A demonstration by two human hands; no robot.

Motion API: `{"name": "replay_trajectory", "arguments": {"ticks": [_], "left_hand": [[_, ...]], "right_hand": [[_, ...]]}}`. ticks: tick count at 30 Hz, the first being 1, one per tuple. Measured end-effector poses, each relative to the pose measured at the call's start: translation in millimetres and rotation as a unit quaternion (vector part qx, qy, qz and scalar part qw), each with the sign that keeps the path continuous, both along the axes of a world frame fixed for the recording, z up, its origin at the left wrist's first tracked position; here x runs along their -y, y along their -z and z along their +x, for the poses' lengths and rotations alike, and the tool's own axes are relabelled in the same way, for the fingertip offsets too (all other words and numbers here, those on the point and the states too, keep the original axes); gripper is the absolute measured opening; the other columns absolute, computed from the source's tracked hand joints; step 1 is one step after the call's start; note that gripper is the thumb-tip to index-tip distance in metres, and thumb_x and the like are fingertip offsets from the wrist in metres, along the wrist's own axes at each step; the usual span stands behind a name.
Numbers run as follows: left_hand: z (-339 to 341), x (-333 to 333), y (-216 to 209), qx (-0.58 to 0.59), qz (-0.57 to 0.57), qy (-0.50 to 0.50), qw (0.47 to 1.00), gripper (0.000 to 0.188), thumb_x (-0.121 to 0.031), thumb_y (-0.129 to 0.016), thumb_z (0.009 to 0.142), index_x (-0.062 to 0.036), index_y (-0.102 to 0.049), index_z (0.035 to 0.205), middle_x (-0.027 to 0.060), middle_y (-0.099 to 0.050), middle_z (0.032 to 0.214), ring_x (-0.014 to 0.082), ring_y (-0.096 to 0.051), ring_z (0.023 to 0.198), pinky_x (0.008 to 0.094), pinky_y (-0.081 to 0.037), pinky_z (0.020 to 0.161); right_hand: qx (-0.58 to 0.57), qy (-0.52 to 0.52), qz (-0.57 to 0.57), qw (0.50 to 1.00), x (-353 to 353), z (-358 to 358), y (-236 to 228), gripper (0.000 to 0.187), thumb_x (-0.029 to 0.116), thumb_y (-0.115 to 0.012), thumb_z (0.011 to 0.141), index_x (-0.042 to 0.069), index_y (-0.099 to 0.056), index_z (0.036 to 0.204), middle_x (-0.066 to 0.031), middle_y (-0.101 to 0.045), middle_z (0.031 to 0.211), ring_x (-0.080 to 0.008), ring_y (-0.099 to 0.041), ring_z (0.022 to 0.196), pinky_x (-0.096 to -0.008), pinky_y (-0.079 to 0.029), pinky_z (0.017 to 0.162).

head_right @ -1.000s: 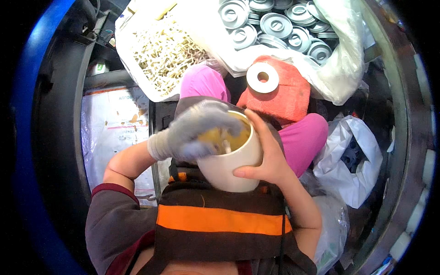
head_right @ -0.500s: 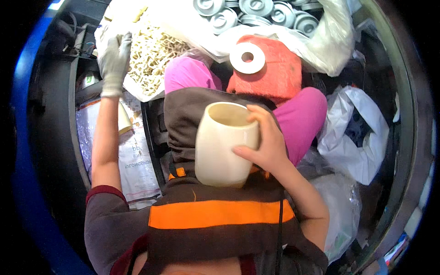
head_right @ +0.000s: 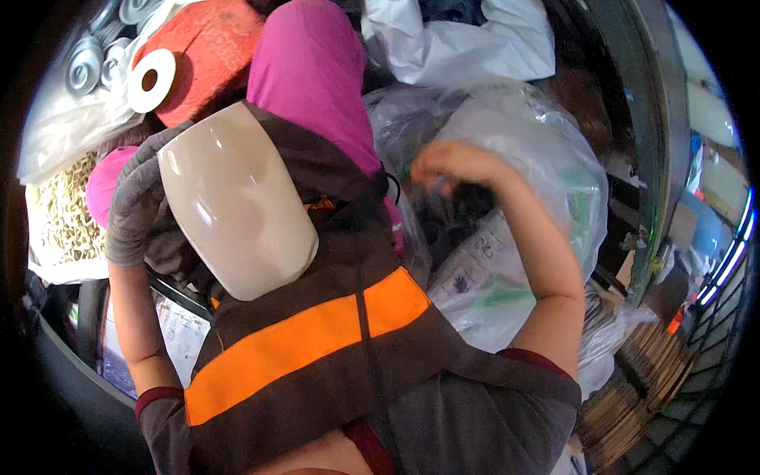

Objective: The person sits on the floor and repeatedly assembles white plastic pitchers. They pick up a pitcher body, insert a filter, and screw on a grey lid. The person handles the pitchers one at a time, placing the finished units on a nearby table.

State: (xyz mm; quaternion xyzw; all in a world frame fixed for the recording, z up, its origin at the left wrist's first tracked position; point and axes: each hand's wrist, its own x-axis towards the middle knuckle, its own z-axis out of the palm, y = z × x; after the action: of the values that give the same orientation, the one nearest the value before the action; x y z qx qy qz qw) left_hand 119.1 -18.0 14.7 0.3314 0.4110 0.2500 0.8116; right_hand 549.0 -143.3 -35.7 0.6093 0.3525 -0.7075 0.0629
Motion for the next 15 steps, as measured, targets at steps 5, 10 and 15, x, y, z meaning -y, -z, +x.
{"name": "replay_trajectory", "arguments": {"ticks": [5,10,15], "left_hand": [[-8.2,-30.1,20.4,0.075,-0.052,0.054,0.994,0.033,-0.023,-0.052,0.088,0.0031,-0.058,0.108,0.0135,-0.06,0.113,0.0192,-0.057,0.104,0.0306,-0.043,0.094],[17.7,-19.5,7.2,-0.029,0.061,0.078,0.995,0.034,-0.02,-0.053,0.083,0.0027,-0.057,0.108,0.0124,-0.06,0.11,0.0191,-0.058,0.1,0.0297,-0.044,0.092],[15.0,-19.4,4.1,-0.066,0.046,0.115,0.99,0.036,-0.018,-0.057,0.078,0.0023,-0.059,0.107,0.0103,-0.06,0.108,0.0178,-0.057,0.098,0.029,-0.045,0.088]], "right_hand": [[0.352,-0.414,0.0,0.839,101.7,80.9,110.3,0.023,0.024,-0.061,0.074,0.003,-0.07,0.075,-0.02,-0.067,0.084,-0.0286,-0.065,0.083,-0.0399,-0.051,0.069],[0.283,-0.419,0.025,0.863,163.3,57.0,133.7,0.033,0.019,-0.065,0.07,0.006,-0.065,0.099,-0.0176,-0.065,0.099,-0.0327,-0.063,0.091,-0.0434,-0.051,0.076],[0.265,-0.491,0.004,0.83,217.2,62.8,159.3,0.043,0.017,-0.067,0.067,0.007,-0.06,0.109,-0.0178,-0.063,0.103,-0.0346,-0.062,0.096,-0.0462,-0.051,0.075]]}}
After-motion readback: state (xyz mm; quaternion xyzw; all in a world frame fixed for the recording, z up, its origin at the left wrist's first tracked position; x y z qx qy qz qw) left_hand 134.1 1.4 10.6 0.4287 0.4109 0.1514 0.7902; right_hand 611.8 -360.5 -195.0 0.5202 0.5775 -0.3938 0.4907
